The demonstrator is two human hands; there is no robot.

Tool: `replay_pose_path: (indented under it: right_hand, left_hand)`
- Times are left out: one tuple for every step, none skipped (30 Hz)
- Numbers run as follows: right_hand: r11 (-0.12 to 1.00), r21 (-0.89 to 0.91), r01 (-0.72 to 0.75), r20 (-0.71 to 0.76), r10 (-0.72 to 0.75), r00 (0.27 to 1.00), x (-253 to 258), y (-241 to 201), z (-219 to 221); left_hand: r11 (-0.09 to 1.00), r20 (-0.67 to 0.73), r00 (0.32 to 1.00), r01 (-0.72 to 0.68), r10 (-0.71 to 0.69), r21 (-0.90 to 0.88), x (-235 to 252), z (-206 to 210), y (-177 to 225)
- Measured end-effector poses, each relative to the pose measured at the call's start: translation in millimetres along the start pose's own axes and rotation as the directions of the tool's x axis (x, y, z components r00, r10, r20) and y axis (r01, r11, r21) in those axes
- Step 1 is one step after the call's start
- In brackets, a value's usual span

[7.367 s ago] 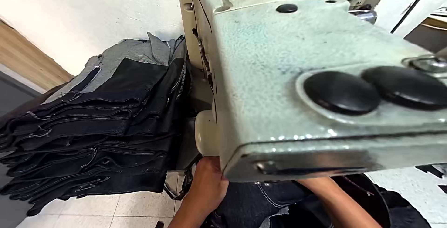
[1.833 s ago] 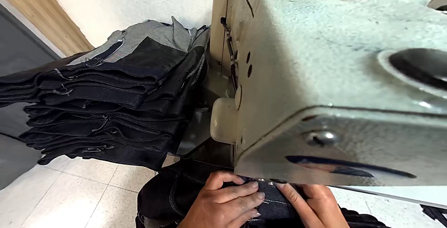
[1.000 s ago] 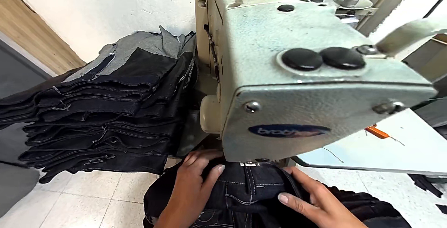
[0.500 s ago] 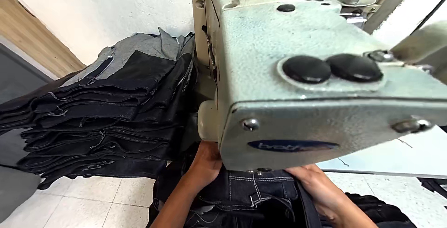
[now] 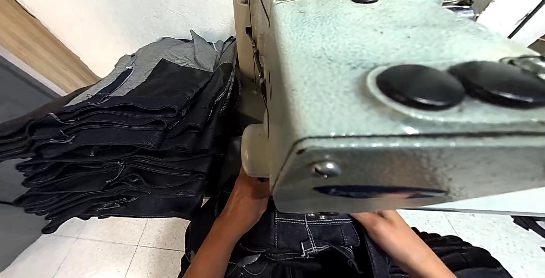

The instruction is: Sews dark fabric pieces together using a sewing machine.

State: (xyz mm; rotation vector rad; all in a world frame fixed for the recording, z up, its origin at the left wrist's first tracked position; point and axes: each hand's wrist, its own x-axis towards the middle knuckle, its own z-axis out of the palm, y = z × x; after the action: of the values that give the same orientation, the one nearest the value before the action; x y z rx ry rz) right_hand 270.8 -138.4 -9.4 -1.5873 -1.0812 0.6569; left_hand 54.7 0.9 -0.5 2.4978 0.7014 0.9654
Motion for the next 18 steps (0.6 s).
replay_pose_path:
  right_hand:
    - [0.941, -0.283, 0.187, -0.059, -0.211, 0.976, -4.1, 3.2, -0.8]
    - [0.792, -0.499, 0.351, -0.031, -0.421, 0.907, -8.1, -1.5, -2.9]
    - [0.637, -0.615, 0.465, 0.065, -0.547, 0.835, -12.9, -12.8, -5.0]
    - [0.511, -0.648, 0.564, 0.196, -0.603, 0.773, -18.0, -25.0, -5.7]
    - [0.419, -0.625, 0.659, 0.339, -0.614, 0.713, -21.5, -33.9, -4.0]
    - [0.349, -0.576, 0.739, 0.464, -0.605, 0.647, -21.1, -37.4, -0.6]
    - [0.304, -0.522, 0.797, 0.54, -0.606, 0.585, -17.0, -36.6, 2.9]
    - [0.27, -0.476, 0.837, 0.572, -0.628, 0.528, -10.9, -34.7, 4.6]
    - [0.237, -0.436, 0.868, 0.584, -0.66, 0.473, -4.3, -34.9, 4.8]
    - [0.203, -0.398, 0.895, 0.592, -0.688, 0.42, 1.8, -36.2, 4.5]
    - [0.175, -0.364, 0.915, 0.603, -0.704, 0.375, 7.1, -36.8, 4.7]
    - [0.142, -0.347, 0.927, 0.619, -0.708, 0.34, 11.8, -36.6, 4.4]
    - [0.099, -0.342, 0.934, 0.638, -0.705, 0.309, 16.1, -36.1, 3.8]
    - [0.053, -0.346, 0.937, 0.66, -0.696, 0.284, 19.8, -35.8, 2.7]
    - [0.019, -0.356, 0.934, 0.678, -0.682, 0.272, 22.4, -35.7, 0.9]
    - [0.007, -0.362, 0.932, 0.695, -0.664, 0.276, 23.5, -36.1, -1.9]
    - [0.021, -0.361, 0.932, 0.717, -0.633, 0.292, 22.4, -37.8, -6.2]
    - [0.059, -0.352, 0.934, 0.748, -0.583, 0.319, 18.3, -41.7, -12.2]
  left_hand:
    - [1.0, -0.011, 1.0, -0.02, 0.02, 0.001, -0.5, 0.4, -0.9]
    - [0.999, -0.024, 0.999, -0.043, 0.043, 0.019, -1.0, 0.5, -1.5]
    - [0.998, -0.026, 0.998, -0.063, 0.064, 0.027, -0.8, -0.1, -0.7]
    - [0.997, -0.02, 0.997, -0.075, 0.076, 0.027, -0.7, -0.4, 0.7]
    - [0.997, -0.012, 0.997, -0.072, 0.072, 0.013, -0.9, -0.2, 2.2]
    - [0.998, -0.002, 0.998, -0.059, 0.059, -0.014, -2.0, 0.4, 2.9]
    - [0.998, 0.001, 0.999, -0.044, 0.044, -0.053, -2.9, 0.9, 2.9]
    - [0.996, 0.001, 1.0, -0.031, 0.031, -0.089, -2.7, 1.0, 2.8]
    - [0.994, 0.002, 1.0, -0.023, 0.023, -0.11, -1.7, 1.1, 2.8]
    - [0.992, 0.002, 1.0, -0.016, 0.016, -0.123, -1.0, 1.0, 2.8]
    - [0.991, 0.004, 1.0, -0.006, 0.007, -0.134, -0.9, 0.8, 2.8]
    - [0.989, 0.009, 1.0, 0.002, -0.001, -0.146, -1.1, 0.8, 2.5]
    - [0.989, 0.009, 1.0, 0.004, -0.003, -0.151, -0.7, 1.4, 2.0]
    - [0.989, 0.008, 1.0, 0.001, 0.0, -0.149, -0.1, 1.8, 1.4]
    - [0.99, 0.007, 1.0, -0.005, 0.006, -0.142, 0.2, 2.1, 1.1]
    - [0.992, 0.006, 1.0, -0.012, 0.013, -0.129, 0.1, 2.2, 1.1]
    - [0.993, 0.006, 1.0, -0.018, 0.019, -0.116, 0.1, 2.4, 0.6]
    - [0.994, 0.009, 1.0, -0.017, 0.018, -0.104, 0.2, 2.0, 0.3]
